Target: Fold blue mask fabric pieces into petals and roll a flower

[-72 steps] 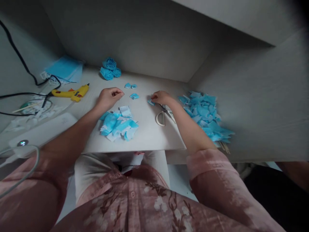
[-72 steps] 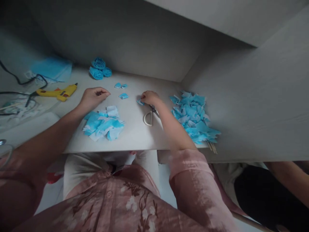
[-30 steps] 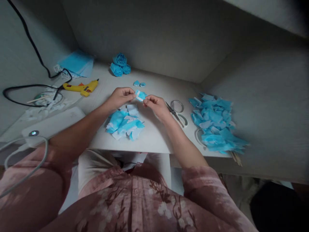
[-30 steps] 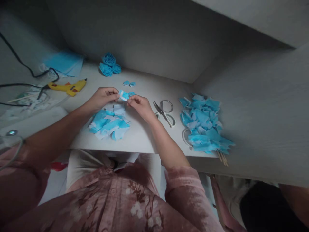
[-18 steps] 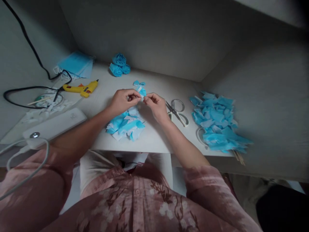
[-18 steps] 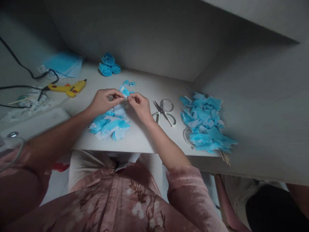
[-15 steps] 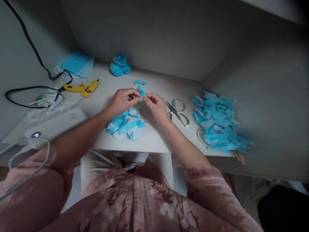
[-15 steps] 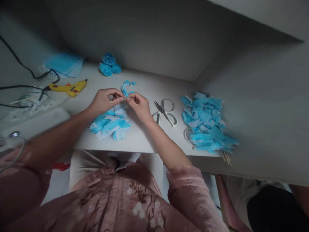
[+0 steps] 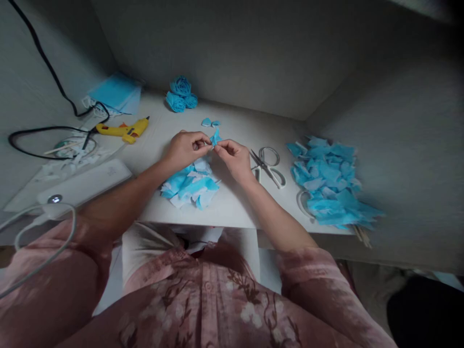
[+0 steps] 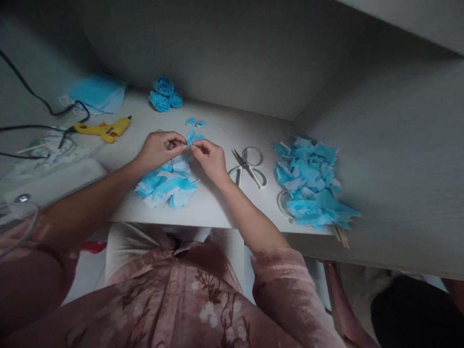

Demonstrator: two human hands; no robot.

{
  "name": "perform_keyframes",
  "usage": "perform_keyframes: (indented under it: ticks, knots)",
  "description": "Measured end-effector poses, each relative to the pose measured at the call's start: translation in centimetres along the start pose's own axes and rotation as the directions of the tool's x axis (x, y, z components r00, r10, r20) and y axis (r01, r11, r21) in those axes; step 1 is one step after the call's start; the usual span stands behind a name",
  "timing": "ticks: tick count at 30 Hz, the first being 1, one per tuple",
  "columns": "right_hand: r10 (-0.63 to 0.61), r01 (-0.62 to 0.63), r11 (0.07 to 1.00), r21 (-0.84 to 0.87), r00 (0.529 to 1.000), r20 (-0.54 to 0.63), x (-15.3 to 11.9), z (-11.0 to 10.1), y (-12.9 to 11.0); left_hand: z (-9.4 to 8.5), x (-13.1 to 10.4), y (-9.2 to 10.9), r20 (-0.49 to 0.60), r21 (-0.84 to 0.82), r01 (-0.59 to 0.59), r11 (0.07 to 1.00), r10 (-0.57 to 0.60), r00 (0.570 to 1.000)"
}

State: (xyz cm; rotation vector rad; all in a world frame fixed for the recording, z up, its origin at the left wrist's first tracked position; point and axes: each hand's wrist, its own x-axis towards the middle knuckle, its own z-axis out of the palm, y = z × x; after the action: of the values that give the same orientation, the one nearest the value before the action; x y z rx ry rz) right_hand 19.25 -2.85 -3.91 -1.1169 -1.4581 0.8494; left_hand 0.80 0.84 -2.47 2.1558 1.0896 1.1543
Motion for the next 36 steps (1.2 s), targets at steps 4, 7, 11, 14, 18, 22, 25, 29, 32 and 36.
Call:
perform_keyframes:
  ticks: [4,7,11,14,18,22,25,29,32,36]
  knots:
    - [-0.072,0.072,0.995,-0.065,0.997,0.004,-0.12,0.1,-0.07,0.16,-0.03,-0.26,-0.015,0.033,-0.053,0.998,0.054,0.998]
    - [-0.116,0.116,0.987,-0.114,0.993,0.005,-0.26,0.07,-0.28,0.2,-0.05,-0.24,-0.018,0.037,-0.074,0.997,0.074,0.997]
    - [-0.135,0.135,0.981,-0.138,0.991,0.005,-0.29,0.07,-0.27,0.29,-0.06,-0.26,-0.01,0.052,-0.08,0.995,0.081,0.997]
    - [-0.137,0.137,0.979,-0.151,0.991,0.014,-0.25,0.1,-0.16,0.37,-0.08,-0.42,-0.002,0.073,-0.082,0.994,0.083,0.997]
    - [-0.131,0.131,0.979,-0.158,0.991,0.014,-0.23,0.02,-0.13,0.32,-0.16,-0.54,0.008,0.095,-0.08,0.992,0.079,0.997]
    - [-0.121,0.121,0.979,-0.166,0.993,0.012,-0.24,-0.05,-0.18,0.19,-0.23,-0.37,0.02,0.082,-0.068,0.994,0.066,0.998]
    - [-0.118,0.119,0.98,-0.162,0.993,0.012,-0.24,-0.03,-0.21,0.2,-0.26,-0.27,0.017,0.059,-0.054,0.997,0.053,0.998]
    - [-0.126,0.127,0.981,-0.149,0.992,0.019,-0.24,0.03,-0.23,0.31,-0.24,-0.38,0.006,0.051,-0.049,0.998,0.049,0.999]
    - [-0.117,0.117,0.984,-0.137,0.993,0.01,-0.22,0.07,-0.22,0.37,-0.19,-0.49,0.002,0.05,-0.052,0.997,0.052,0.999]
    - [-0.083,0.083,0.994,-0.075,0.997,0.011,-0.11,0.05,-0.23,0.24,-0.13,-0.42,0.011,0.005,-0.017,1.0,0.017,1.0]
